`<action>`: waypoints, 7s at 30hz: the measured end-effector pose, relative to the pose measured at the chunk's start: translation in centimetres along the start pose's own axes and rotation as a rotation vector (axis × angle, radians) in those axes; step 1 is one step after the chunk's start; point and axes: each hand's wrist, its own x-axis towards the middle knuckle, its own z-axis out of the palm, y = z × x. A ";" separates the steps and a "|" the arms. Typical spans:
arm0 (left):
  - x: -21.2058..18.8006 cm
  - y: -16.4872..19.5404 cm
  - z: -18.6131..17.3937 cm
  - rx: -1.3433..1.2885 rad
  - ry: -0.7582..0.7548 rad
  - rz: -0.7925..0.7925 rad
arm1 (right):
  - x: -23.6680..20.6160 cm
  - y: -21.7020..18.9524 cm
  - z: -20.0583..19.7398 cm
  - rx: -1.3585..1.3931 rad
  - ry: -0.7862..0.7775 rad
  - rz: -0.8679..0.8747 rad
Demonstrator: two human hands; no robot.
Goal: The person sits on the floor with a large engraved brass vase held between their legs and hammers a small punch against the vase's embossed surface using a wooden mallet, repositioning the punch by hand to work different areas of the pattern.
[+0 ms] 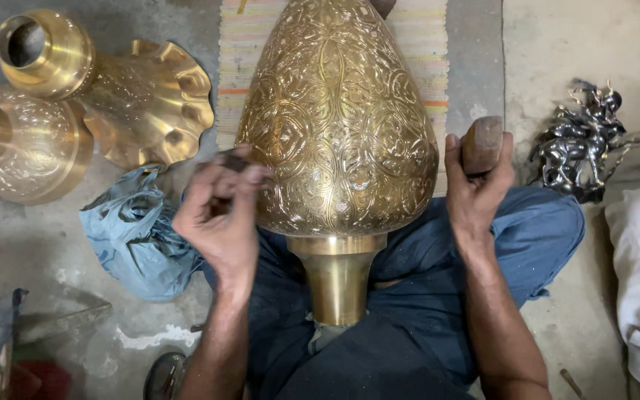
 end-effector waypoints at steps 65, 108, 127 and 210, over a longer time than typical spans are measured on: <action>3.6 5.0 7.4 0.353 -0.521 -0.002 | 10.7 -13.8 -6.2 -0.764 -0.516 -0.632; 3.9 5.3 7.1 0.381 -0.544 0.045 | 9.9 -14.5 -5.7 -0.751 -0.644 -0.457; 4.2 5.6 7.2 0.379 -0.567 0.004 | 9.5 -15.0 -5.5 -0.731 -0.565 -0.521; -0.2 5.0 6.8 0.363 -0.257 0.005 | 9.4 -18.5 -5.3 -1.129 -0.474 -0.973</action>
